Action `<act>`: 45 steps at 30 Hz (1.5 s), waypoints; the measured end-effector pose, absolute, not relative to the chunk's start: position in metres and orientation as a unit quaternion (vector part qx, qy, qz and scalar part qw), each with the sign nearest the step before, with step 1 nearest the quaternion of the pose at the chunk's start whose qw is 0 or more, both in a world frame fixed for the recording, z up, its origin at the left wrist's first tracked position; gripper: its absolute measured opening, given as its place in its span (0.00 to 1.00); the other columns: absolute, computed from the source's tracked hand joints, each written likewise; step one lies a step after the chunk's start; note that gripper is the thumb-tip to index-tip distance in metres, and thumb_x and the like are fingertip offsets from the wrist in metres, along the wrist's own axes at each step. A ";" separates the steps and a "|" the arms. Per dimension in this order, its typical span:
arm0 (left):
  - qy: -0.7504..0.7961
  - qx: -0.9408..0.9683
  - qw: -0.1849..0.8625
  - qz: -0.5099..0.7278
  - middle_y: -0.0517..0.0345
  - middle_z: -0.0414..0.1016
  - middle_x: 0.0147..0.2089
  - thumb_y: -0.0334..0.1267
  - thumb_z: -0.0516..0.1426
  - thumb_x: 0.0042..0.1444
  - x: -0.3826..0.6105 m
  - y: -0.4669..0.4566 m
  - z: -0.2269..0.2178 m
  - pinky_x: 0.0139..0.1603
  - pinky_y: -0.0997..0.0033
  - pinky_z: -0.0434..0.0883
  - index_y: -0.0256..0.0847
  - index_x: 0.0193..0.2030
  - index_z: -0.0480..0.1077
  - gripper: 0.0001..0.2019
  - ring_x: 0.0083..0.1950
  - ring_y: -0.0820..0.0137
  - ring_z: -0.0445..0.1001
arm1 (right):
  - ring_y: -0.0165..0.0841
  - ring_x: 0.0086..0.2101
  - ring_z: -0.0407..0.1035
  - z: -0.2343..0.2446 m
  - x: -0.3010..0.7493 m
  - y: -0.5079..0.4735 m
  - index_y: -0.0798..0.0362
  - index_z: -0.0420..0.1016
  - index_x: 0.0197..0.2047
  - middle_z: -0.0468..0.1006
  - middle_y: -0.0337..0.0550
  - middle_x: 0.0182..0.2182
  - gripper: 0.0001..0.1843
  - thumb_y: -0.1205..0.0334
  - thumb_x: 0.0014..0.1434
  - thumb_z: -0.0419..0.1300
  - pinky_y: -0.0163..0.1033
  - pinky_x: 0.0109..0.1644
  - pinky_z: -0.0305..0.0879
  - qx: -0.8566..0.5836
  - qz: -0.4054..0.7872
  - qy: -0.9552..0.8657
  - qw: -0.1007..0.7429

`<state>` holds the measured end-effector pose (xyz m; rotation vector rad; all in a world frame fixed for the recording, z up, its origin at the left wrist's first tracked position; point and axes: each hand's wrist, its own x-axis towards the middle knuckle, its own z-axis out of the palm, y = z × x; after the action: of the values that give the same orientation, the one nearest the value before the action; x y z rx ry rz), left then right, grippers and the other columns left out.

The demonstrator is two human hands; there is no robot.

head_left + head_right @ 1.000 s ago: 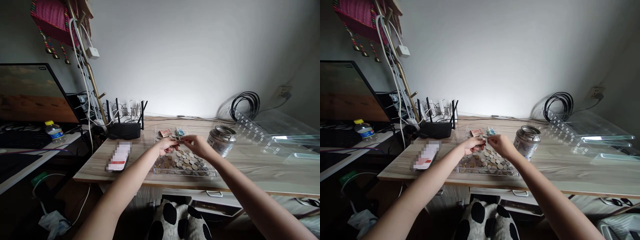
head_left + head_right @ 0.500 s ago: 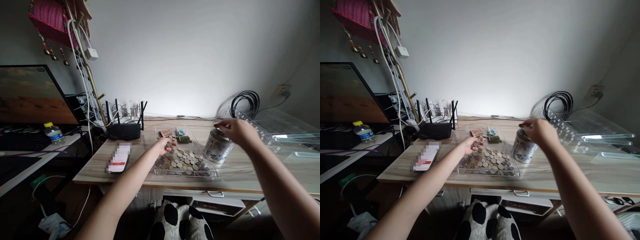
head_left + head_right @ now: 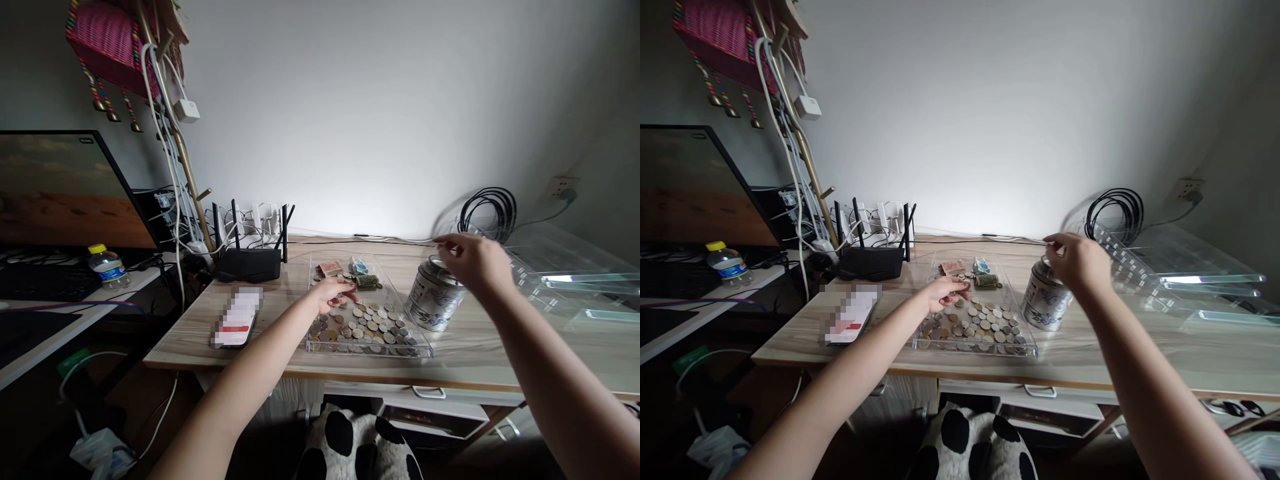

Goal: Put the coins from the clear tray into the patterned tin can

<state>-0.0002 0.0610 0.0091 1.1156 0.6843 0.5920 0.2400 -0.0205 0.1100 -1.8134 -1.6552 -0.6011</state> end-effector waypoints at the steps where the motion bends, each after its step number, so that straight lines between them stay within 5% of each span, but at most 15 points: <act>1: 0.308 0.519 0.750 0.270 0.54 0.70 0.22 0.35 0.57 0.47 0.000 0.060 0.009 0.12 0.81 0.38 0.31 0.28 0.65 0.08 0.12 0.87 0.49 | 0.31 0.26 0.65 0.104 0.225 -0.023 0.50 0.73 0.36 0.75 0.42 0.31 0.13 0.60 0.50 0.51 0.36 0.25 0.59 -0.658 -0.218 -0.643 0.326; 8: 0.297 0.536 0.734 0.292 0.58 0.67 0.20 0.42 0.57 0.46 0.002 0.058 0.009 0.12 0.81 0.38 0.31 0.32 0.67 0.13 0.11 0.87 0.49 | 0.26 0.22 0.65 0.043 0.150 -0.007 0.50 0.75 0.30 0.74 0.39 0.23 0.12 0.55 0.50 0.52 0.30 0.24 0.57 -0.556 0.032 -0.787 0.265; 15: 0.277 0.537 0.764 0.225 0.54 0.68 0.22 0.43 0.50 0.53 0.000 0.060 0.009 0.12 0.81 0.39 0.31 0.37 0.68 0.15 0.12 0.85 0.51 | 0.28 0.25 0.66 0.044 0.159 -0.009 0.50 0.75 0.30 0.75 0.40 0.27 0.11 0.57 0.49 0.53 0.31 0.27 0.59 -0.593 -0.042 -0.731 0.336; 19: 0.330 0.475 0.780 0.240 0.53 0.69 0.25 0.34 0.47 0.54 -0.001 0.066 0.006 0.12 0.82 0.45 0.30 0.35 0.67 0.11 0.15 0.83 0.56 | 0.29 0.26 0.66 0.079 0.196 -0.023 0.49 0.74 0.37 0.75 0.40 0.28 0.14 0.54 0.49 0.53 0.34 0.28 0.60 -0.640 -0.140 -0.643 0.396; 24: 0.374 0.417 0.775 0.294 0.47 0.71 0.31 0.25 0.45 0.51 -0.001 0.065 0.009 0.16 0.84 0.55 0.29 0.37 0.65 0.10 0.21 0.81 0.64 | 0.35 0.27 0.65 0.106 0.262 -0.022 0.47 0.76 0.31 0.75 0.42 0.25 0.10 0.56 0.43 0.58 0.38 0.26 0.58 -0.750 -0.149 -0.572 0.298; 38: 0.342 0.486 0.743 0.306 0.54 0.70 0.27 0.31 0.53 0.50 -0.001 0.064 0.008 0.12 0.82 0.39 0.33 0.31 0.62 0.03 0.14 0.85 0.53 | 0.35 0.25 0.66 0.102 0.295 -0.002 0.49 0.77 0.27 0.74 0.42 0.23 0.09 0.59 0.39 0.60 0.40 0.29 0.60 -0.741 -0.054 -0.620 0.253; 43: 0.327 0.513 0.735 0.300 0.62 0.64 0.20 0.36 0.60 0.41 -0.001 0.061 0.009 0.13 0.81 0.38 0.33 0.26 0.64 0.10 0.13 0.87 0.49 | 0.31 0.24 0.64 0.097 0.244 -0.021 0.50 0.75 0.37 0.73 0.43 0.25 0.15 0.56 0.48 0.53 0.38 0.28 0.60 -0.682 -0.186 -0.580 0.406; 45: 0.323 0.517 0.732 0.304 0.64 0.62 0.18 0.38 0.62 0.39 0.000 0.060 0.009 0.13 0.81 0.38 0.32 0.27 0.66 0.12 0.13 0.87 0.49 | 0.29 0.24 0.64 0.085 0.212 -0.024 0.51 0.74 0.37 0.74 0.43 0.28 0.15 0.57 0.50 0.52 0.35 0.27 0.61 -0.629 -0.146 -0.642 0.413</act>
<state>-0.0005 0.0601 0.0092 1.1371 0.7108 0.6684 0.2122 -0.0243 0.0853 -1.5812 -1.6146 -0.3680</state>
